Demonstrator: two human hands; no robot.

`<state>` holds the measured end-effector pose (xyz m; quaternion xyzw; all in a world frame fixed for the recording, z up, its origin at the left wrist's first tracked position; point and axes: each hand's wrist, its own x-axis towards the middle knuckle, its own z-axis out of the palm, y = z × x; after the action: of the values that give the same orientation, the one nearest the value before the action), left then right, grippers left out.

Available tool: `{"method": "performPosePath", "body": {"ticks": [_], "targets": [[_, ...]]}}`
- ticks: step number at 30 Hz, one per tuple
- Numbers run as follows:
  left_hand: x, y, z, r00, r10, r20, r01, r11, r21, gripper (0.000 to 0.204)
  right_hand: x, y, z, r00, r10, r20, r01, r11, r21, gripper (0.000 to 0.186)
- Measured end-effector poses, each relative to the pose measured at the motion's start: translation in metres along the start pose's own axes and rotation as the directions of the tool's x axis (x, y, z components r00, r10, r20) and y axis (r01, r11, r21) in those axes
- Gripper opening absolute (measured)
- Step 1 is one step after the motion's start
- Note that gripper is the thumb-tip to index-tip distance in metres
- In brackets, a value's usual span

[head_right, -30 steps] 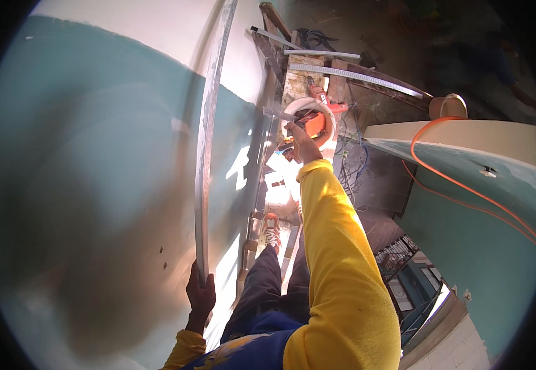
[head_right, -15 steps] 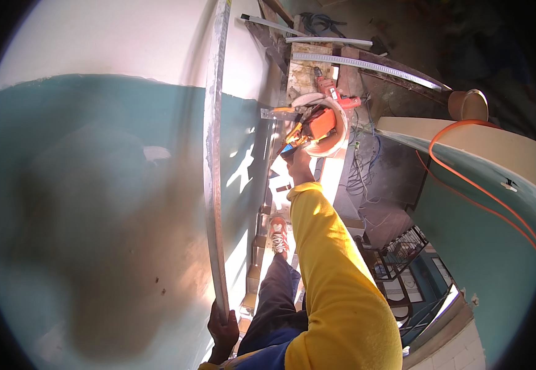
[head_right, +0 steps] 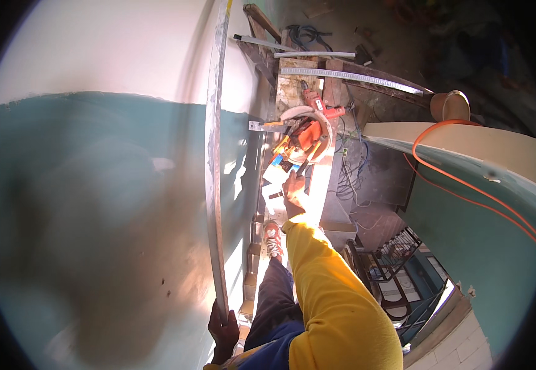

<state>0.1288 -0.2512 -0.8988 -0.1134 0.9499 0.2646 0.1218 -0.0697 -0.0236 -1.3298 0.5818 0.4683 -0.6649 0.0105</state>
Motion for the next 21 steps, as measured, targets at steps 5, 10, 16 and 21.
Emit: {"method": "performPosePath", "body": {"ticks": [5,10,16,21], "targets": [[-0.023,-0.018,-0.007,0.997,0.047,-0.061,-0.038,0.989,0.14,0.058,-0.075,-0.023,-0.04,0.85,-0.522,0.074,0.381,0.511,-0.771,0.031],[-0.053,-0.035,-0.038,0.975,0.002,-0.221,0.068,0.948,0.31,0.023,-0.149,-0.148,-0.058,0.877,-0.357,0.321,0.35,0.933,0.082,0.027],[-0.117,0.001,-0.154,0.917,-0.139,-0.374,0.18,0.981,0.076,0.022,-0.259,-0.402,0.03,0.714,-0.468,0.521,0.261,0.868,0.423,0.024],[-0.186,-0.079,-0.193,0.872,-0.128,-0.472,0.215,0.967,0.135,0.016,-0.41,-0.51,0.077,0.498,-0.686,0.531,0.293,0.709,0.642,0.06]]}}
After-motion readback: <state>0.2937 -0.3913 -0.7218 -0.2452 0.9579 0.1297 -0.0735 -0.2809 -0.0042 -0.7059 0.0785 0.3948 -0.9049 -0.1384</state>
